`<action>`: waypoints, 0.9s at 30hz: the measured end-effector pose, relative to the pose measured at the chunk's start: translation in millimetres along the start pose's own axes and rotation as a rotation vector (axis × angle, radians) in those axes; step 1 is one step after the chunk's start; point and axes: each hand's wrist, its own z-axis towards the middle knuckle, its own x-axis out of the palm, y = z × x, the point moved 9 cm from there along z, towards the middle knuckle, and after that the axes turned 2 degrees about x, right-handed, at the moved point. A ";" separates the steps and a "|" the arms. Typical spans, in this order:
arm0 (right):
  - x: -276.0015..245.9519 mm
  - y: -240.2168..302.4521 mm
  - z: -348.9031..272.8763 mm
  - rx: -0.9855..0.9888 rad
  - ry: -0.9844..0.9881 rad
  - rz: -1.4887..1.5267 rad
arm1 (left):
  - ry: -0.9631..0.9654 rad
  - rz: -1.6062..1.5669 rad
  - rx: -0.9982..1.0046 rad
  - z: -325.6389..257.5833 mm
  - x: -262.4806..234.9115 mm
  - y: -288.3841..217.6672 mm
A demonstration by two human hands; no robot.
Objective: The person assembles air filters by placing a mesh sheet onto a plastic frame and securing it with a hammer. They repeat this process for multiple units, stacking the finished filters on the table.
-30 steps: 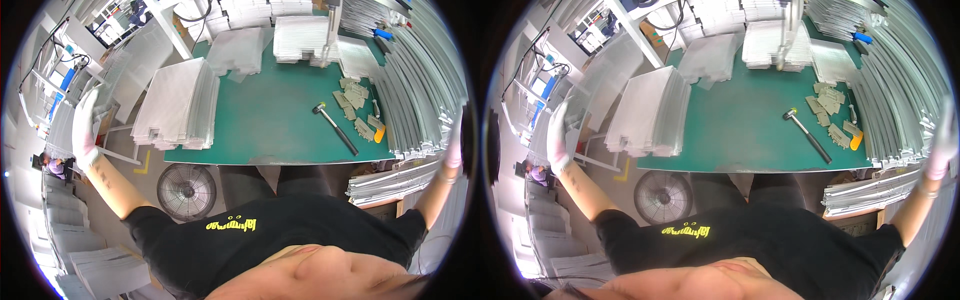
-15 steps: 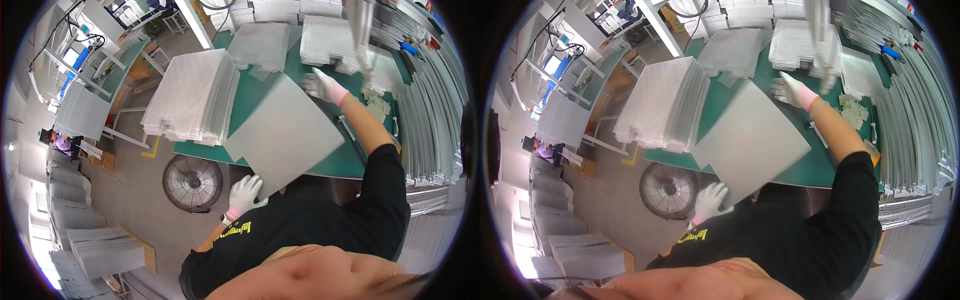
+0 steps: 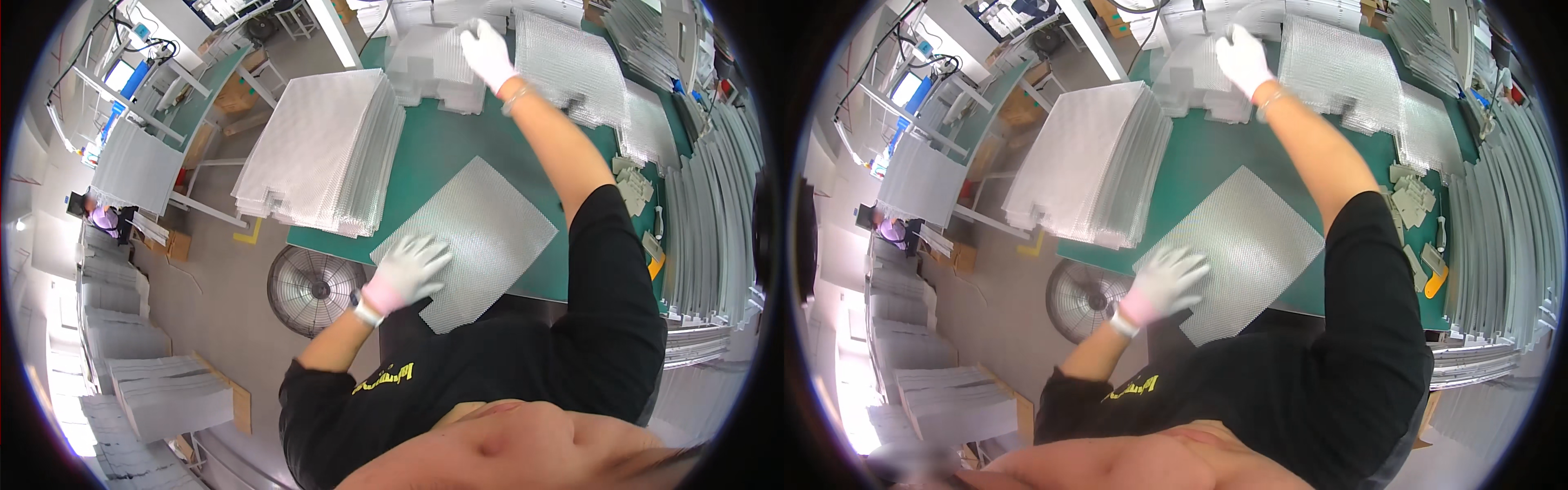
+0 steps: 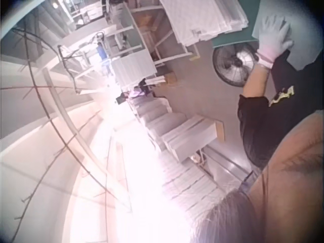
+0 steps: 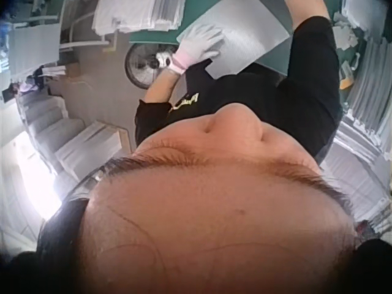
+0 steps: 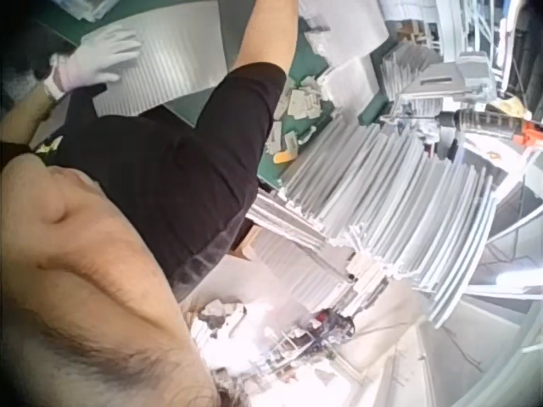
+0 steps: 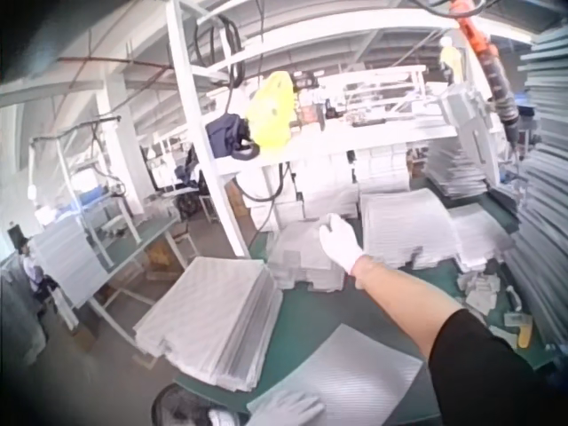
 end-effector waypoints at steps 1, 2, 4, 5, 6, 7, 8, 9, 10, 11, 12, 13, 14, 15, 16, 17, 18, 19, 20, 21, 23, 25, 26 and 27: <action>5.3 -5.4 11.3 0.100 0.175 0.080 | 0.035 -0.060 0.040 17.6 11.2 6.3; 4.3 -23.8 24.6 0.203 0.231 0.066 | 0.116 -0.061 -0.011 34.0 33.9 17.3; -21.9 -40.8 42.3 0.238 0.029 0.664 | 0.184 -0.052 -0.123 64.8 63.6 36.7; -29.4 -54.8 47.2 0.317 0.024 0.804 | 0.168 -0.041 -0.182 80.5 67.8 46.2; -39.7 -71.2 49.0 0.398 0.015 0.938 | 0.154 -0.036 -0.236 93.7 74.0 51.1; -42.9 -77.0 45.4 0.482 0.010 1.082 | 0.116 -0.035 -0.324 101.4 77.5 55.5; -56.8 -72.6 45.2 0.379 -0.029 1.150 | 0.077 -0.033 -0.410 107.5 80.7 58.6; -72.4 -58.8 39.0 0.275 -0.063 1.218 | 0.037 -0.031 -0.502 108.7 83.0 62.6; -88.6 -49.4 31.4 0.170 -0.099 1.282 | 0.007 -0.062 -0.544 108.6 86.0 60.9; -99.0 -46.1 23.7 0.150 -0.088 1.182 | -0.025 -0.093 -0.586 106.6 88.7 59.3; -112.7 -47.1 15.1 0.130 -0.080 1.077 | -0.054 -0.126 -0.624 103.3 91.4 58.2; -119.3 -44.5 7.2 0.113 -0.069 0.978 | -0.134 -0.181 -0.662 97.3 90.9 60.4; -120.9 -46.1 -1.1 0.152 -0.076 0.758 | -0.236 -0.303 -0.665 91.7 90.3 63.5; -126.6 -47.5 -10.2 0.188 -0.088 0.535 | -0.335 -0.423 -0.659 86.9 87.5 67.8; -129.7 -49.1 -16.0 0.222 -0.097 0.313 | -0.436 -0.543 -0.653 80.5 84.9 72.2; -119.1 -57.6 -15.2 0.231 -0.001 0.309 | -0.481 -0.635 -0.605 76.3 84.4 72.8; -127.7 -51.9 -10.7 0.122 -0.077 0.246 | -0.370 -0.468 -0.562 77.2 77.1 65.6; -136.1 -44.9 -7.0 0.011 -0.153 0.179 | -0.260 -0.303 -0.512 78.1 64.9 55.3; -143.6 -37.8 -6.7 -0.101 -0.227 0.112 | -0.152 -0.138 -0.460 78.8 56.5 45.7; -126.8 -41.3 -4.8 0.015 -0.185 0.259 | -0.068 -0.059 -0.443 74.9 53.8 41.1; -97.8 -66.3 2.7 0.070 0.047 0.305 | 0.013 -0.029 -0.442 68.6 69.6 35.6; -88.2 -71.2 12.4 0.139 -0.010 0.601 | 0.045 0.011 -0.443 59.7 77.6 32.0; -85.8 -73.0 14.2 0.163 0.007 0.624 | 0.040 0.019 -0.450 55.5 80.2 29.5; -80.9 -76.1 10.9 0.194 0.030 0.648 | 0.041 0.022 -0.462 50.4 80.1 24.5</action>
